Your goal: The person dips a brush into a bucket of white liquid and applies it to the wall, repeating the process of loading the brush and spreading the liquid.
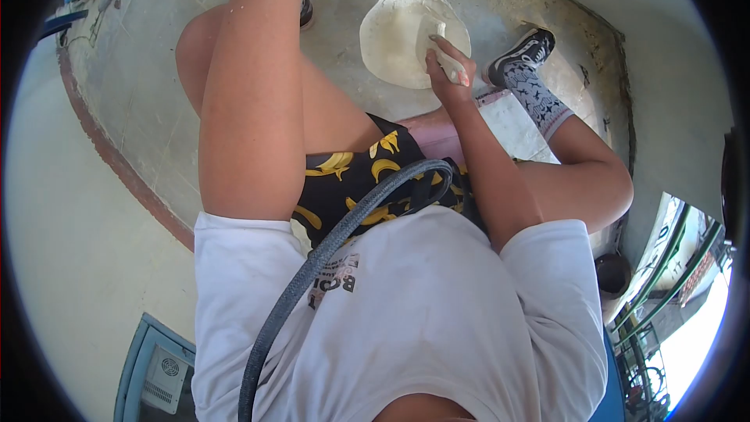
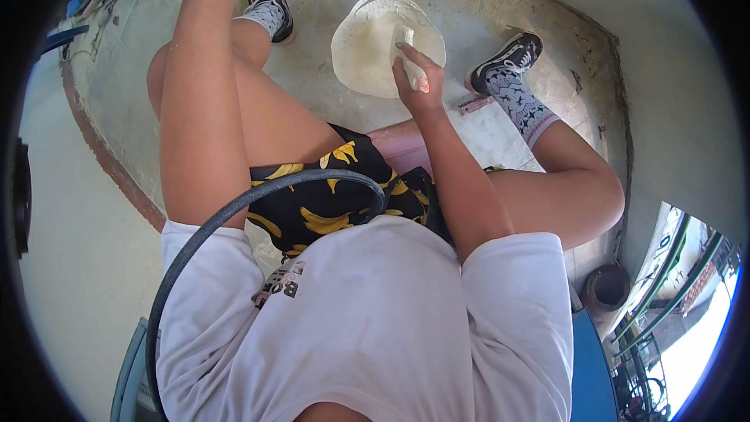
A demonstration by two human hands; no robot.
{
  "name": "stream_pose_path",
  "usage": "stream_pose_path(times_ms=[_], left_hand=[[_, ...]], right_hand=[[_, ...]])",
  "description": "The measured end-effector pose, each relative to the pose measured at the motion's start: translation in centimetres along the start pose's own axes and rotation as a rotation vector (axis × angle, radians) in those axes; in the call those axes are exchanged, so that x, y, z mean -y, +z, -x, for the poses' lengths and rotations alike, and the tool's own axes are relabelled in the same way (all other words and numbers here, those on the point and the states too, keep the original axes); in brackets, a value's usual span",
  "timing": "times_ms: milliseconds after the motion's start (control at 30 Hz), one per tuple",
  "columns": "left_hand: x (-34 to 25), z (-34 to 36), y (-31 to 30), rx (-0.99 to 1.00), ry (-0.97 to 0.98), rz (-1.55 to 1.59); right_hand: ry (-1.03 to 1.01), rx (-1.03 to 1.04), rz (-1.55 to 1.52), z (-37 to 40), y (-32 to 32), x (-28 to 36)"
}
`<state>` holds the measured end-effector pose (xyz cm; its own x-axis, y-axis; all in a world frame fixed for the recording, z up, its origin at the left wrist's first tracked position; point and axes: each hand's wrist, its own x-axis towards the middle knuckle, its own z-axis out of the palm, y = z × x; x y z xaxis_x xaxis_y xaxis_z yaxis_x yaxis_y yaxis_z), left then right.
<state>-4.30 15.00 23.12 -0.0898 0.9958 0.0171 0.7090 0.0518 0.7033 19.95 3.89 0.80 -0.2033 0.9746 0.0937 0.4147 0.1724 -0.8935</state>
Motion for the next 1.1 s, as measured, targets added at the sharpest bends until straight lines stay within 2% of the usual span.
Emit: stream_pose_path(times_ms=[67, 100, 167, 200, 300, 367, 400, 433, 467, 533, 633, 700, 733, 767, 833, 1033, 1067, 1100], left_hand=[[0.5, 0.0, 0.2, -0.079, 0.106, -0.069], [0.9, 0.2, 0.4, -0.070, 0.095, -0.070], [-0.7, 0.7, -0.2, 0.021, -0.120, -0.034], [-0.9, 0.7, -0.5, 0.012, -0.116, -0.034], [-0.3, 0.8, -0.7, 0.018, -0.081, -0.039], [0.9, 0.3, -0.1, -0.044, 0.055, -0.093], [0.8, 0.3, -0.3, -0.041, 0.060, -0.095], [-0.6, 0.9, -0.6, 0.010, -0.047, -0.056], [-1.7, 1.1, -1.0, 0.055, -0.136, -0.019], [-2.4, 1.1, -1.3, 0.026, -0.120, 0.005], [-2.4, 1.4, -0.9, 0.042, -0.163, -0.006], [-2.3, 0.9, -1.0, 0.044, -0.150, -0.042], [-1.8, 0.6, -0.8, 0.017, -0.140, -0.032], [-1.2, 0.6, -0.3, -0.003, -0.131, -0.017], [0.9, 0.1, 0.1, 0.023, -0.106, -0.047], [0.9, -0.6, 1.1, 0.045, -0.056, -0.061], [0.7, -0.4, 1.2, 0.023, -0.029, -0.076], [0.7, 0.0, 1.3, 0.021, -0.037, -0.076]], right_hand=[[-0.047, 0.015, -0.025, -1.3, 0.4, -0.4], [-0.024, 0.032, -0.035, -0.8, 0.0, -0.6], [-0.004, 0.048, -0.042, -0.6, -0.7, 0.8], [0.069, 0.037, -0.052, -0.8, -1.0, 1.7], [0.191, 0.000, -0.124, -1.6, -1.6, 5.1], [0.234, -0.045, -0.189, -2.0, -1.0, 4.7], [0.099, -0.018, -0.072, -1.9, -0.1, 2.7], [-0.022, 0.006, 0.053, -0.9, 0.5, 0.8], [0.073, -0.021, 0.003, -0.7, 0.9, 0.2], [0.033, -0.074, -0.035, -1.6, 0.5, -0.3], [0.055, -0.085, -0.092, -0.9, -0.6, 2.2], [-0.180, -0.134, 0.006, -1.6, -0.7, 3.3], [-0.202, -0.109, -0.068, -1.4, -0.1, 2.5], [-0.220, -0.054, 0.004, -1.4, 0.5, 1.6], [0.037, -0.013, -0.077, -0.6, 1.2, 0.8], [-0.202, -0.151, -0.125, -1.4, -0.6, 5.6], [-0.155, -0.052, -0.036, -1.1, -0.2, 4.5], [-0.154, -0.044, -0.037, -0.2, 0.0, 3.4]])
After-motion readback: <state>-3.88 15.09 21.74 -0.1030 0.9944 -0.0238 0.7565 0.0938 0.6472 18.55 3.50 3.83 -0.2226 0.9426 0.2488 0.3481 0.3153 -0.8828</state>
